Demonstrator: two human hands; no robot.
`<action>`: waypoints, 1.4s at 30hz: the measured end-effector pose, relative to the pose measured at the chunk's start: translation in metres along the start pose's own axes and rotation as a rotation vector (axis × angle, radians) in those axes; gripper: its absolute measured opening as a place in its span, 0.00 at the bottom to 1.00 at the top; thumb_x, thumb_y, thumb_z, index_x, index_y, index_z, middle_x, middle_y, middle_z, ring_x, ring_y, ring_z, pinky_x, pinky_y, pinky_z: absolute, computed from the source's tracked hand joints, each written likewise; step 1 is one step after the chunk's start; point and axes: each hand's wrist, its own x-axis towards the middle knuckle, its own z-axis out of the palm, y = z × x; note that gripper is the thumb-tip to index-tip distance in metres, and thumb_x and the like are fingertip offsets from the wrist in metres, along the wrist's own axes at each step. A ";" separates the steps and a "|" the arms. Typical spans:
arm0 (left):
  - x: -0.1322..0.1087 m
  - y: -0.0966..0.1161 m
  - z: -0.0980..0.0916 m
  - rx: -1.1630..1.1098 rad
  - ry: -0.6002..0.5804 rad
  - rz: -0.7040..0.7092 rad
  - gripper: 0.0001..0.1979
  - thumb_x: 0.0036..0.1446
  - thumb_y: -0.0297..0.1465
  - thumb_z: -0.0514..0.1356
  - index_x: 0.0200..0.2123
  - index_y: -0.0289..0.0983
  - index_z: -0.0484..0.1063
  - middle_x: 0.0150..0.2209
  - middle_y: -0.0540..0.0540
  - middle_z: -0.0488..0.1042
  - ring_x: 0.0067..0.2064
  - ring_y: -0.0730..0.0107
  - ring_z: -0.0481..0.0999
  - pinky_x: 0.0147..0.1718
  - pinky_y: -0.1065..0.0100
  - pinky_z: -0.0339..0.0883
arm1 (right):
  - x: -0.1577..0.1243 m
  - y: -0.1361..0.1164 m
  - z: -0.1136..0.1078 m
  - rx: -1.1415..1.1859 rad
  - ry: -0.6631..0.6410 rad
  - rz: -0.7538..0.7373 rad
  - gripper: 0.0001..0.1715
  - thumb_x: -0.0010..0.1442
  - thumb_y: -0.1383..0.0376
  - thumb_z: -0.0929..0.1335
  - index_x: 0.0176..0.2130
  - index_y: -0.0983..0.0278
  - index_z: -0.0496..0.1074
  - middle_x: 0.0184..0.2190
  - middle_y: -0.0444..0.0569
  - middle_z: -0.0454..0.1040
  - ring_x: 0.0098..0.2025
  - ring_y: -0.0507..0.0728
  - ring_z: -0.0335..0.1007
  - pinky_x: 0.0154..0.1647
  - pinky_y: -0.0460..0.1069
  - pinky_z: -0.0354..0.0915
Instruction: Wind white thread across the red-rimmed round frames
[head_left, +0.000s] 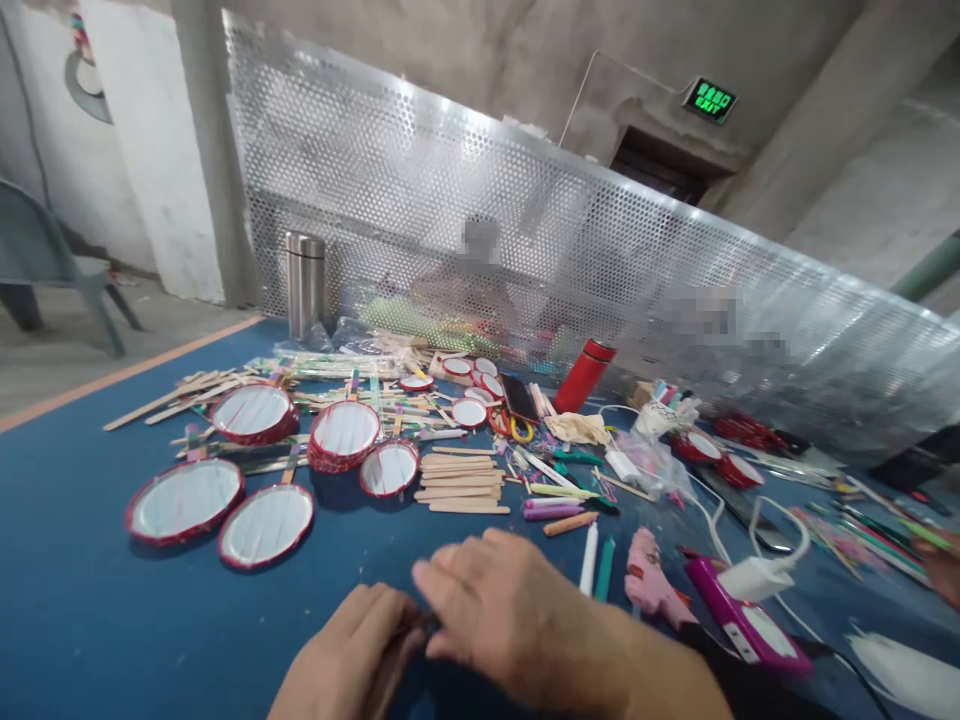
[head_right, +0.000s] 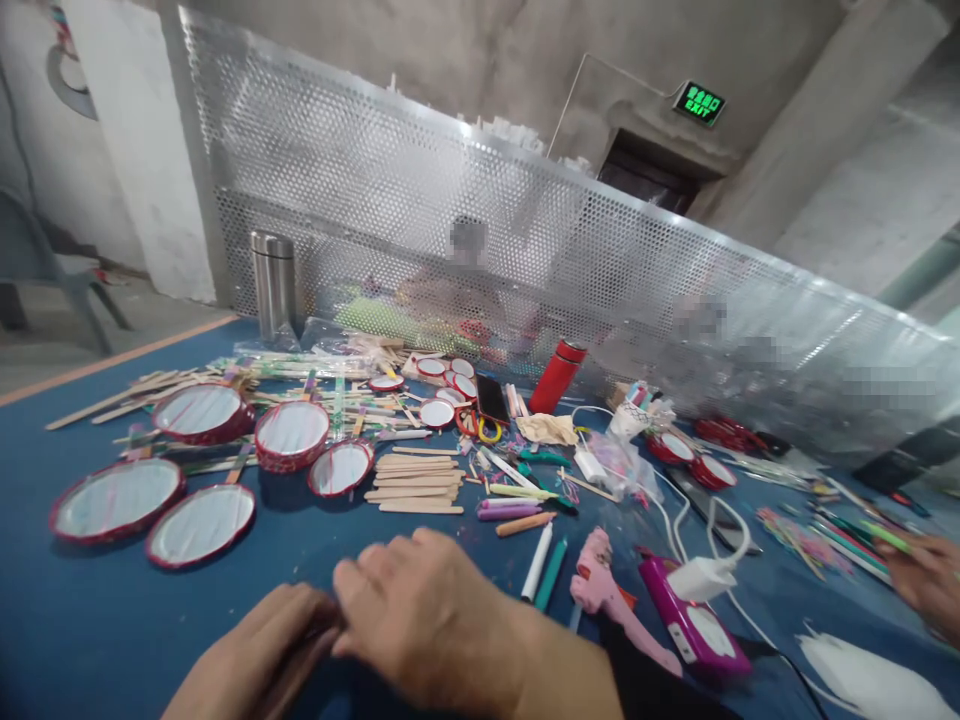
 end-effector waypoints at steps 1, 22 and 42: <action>-0.001 -0.002 0.000 -0.011 0.002 0.008 0.15 0.62 0.40 0.50 0.28 0.42 0.70 0.25 0.52 0.76 0.27 0.75 0.77 0.26 0.81 0.69 | 0.001 -0.013 0.002 -0.047 -0.003 -0.021 0.13 0.65 0.61 0.60 0.40 0.68 0.67 0.29 0.48 0.70 0.29 0.55 0.62 0.26 0.50 0.53; -0.003 0.012 -0.008 -0.294 -0.323 -0.252 0.20 0.63 0.43 0.44 0.25 0.40 0.63 0.19 0.55 0.68 0.22 0.76 0.66 0.23 0.78 0.60 | -0.081 0.013 -0.015 -0.248 0.356 0.509 0.12 0.65 0.72 0.59 0.39 0.67 0.71 0.27 0.49 0.73 0.32 0.55 0.67 0.36 0.50 0.58; 0.010 0.013 -0.014 -0.162 -0.410 -0.131 0.18 0.60 0.41 0.48 0.24 0.39 0.65 0.23 0.54 0.68 0.26 0.73 0.65 0.27 0.77 0.60 | -0.191 -0.077 0.030 -0.254 0.435 0.797 0.18 0.62 0.69 0.61 0.53 0.65 0.63 0.45 0.55 0.71 0.49 0.60 0.66 0.48 0.56 0.63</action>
